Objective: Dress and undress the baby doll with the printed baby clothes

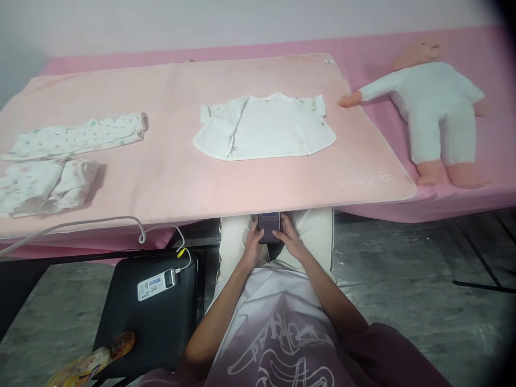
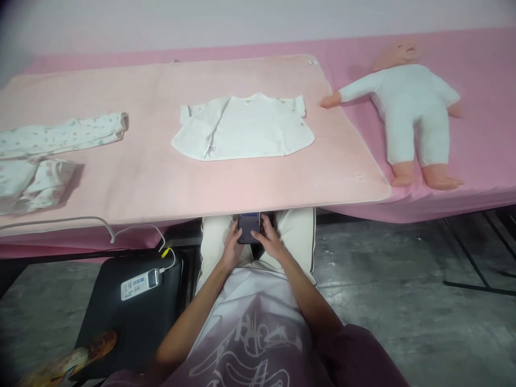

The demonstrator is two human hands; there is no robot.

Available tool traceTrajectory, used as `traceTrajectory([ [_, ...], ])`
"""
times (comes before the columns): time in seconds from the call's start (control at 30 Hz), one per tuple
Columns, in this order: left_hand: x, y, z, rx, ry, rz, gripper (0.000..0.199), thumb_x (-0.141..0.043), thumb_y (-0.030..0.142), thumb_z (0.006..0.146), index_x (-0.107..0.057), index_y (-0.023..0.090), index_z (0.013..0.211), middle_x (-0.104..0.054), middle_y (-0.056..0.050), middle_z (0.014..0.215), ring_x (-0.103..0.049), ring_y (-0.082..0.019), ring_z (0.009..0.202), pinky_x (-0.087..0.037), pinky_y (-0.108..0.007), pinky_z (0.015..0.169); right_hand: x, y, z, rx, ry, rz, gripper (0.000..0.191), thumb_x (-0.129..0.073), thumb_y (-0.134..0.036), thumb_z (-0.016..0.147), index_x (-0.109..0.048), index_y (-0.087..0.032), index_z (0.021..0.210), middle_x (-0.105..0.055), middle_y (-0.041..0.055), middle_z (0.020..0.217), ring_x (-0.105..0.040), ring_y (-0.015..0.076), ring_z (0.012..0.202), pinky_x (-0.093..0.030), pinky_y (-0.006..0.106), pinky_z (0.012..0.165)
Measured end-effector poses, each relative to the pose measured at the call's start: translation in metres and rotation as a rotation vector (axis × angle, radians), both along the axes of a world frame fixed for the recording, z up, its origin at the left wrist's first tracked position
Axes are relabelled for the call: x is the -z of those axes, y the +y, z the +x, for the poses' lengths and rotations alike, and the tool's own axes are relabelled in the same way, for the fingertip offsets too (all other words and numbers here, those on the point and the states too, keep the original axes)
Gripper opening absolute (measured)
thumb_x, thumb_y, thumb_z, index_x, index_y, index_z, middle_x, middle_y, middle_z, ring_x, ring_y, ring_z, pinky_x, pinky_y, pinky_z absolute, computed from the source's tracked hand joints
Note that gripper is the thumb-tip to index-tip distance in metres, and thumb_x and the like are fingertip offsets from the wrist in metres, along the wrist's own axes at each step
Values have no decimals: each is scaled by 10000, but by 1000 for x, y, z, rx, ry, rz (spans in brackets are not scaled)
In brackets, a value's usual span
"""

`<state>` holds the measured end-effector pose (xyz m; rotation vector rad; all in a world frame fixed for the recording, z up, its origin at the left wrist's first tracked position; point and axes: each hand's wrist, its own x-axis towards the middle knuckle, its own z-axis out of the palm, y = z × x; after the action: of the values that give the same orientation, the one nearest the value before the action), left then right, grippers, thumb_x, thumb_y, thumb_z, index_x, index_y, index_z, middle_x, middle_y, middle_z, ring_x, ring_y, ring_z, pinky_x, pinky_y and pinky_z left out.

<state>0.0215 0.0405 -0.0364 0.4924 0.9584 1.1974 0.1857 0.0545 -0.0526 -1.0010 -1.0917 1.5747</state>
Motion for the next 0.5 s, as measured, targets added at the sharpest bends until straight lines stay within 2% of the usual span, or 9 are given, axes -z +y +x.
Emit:
traceTrajectory([
  [0.1,4,-3,-2,-6,29,-44,706,-1012,481,768,-759,278,1395,-731,-100,1524,-625,-358,1520,-521,-486,1260,0,0,1,21,7,-8,666,-796,-588,973,-535,-325,1527,-713,71,1459,-640,287,1409,-486,469,1282],
  [0.2,5,-6,-4,1,61,-63,729,-997,431,789,-736,291,1455,-698,-89,1578,-591,-341,1557,-498,-460,1280,0,0,0,44,-1,-23,651,-772,-599,974,-566,-326,1528,-707,66,1502,-628,292,1445,-468,473,1303],
  [0.33,1,-4,-3,16,-4,-23,661,-951,533,844,-750,250,1407,-761,-114,1446,-643,-365,1493,-548,-477,1218,-1,-1,0,39,7,-48,651,-764,-587,978,-564,-325,1540,-714,70,1488,-623,295,1453,-477,477,1294],
  [0.5,-1,1,3,-50,-29,-1,620,-928,630,860,-761,227,1301,-788,-105,1347,-693,-346,1413,-578,-451,1167,-7,0,1,0,1,-41,643,-770,-587,972,-559,-317,1516,-722,75,1459,-633,303,1426,-512,475,1249],
])
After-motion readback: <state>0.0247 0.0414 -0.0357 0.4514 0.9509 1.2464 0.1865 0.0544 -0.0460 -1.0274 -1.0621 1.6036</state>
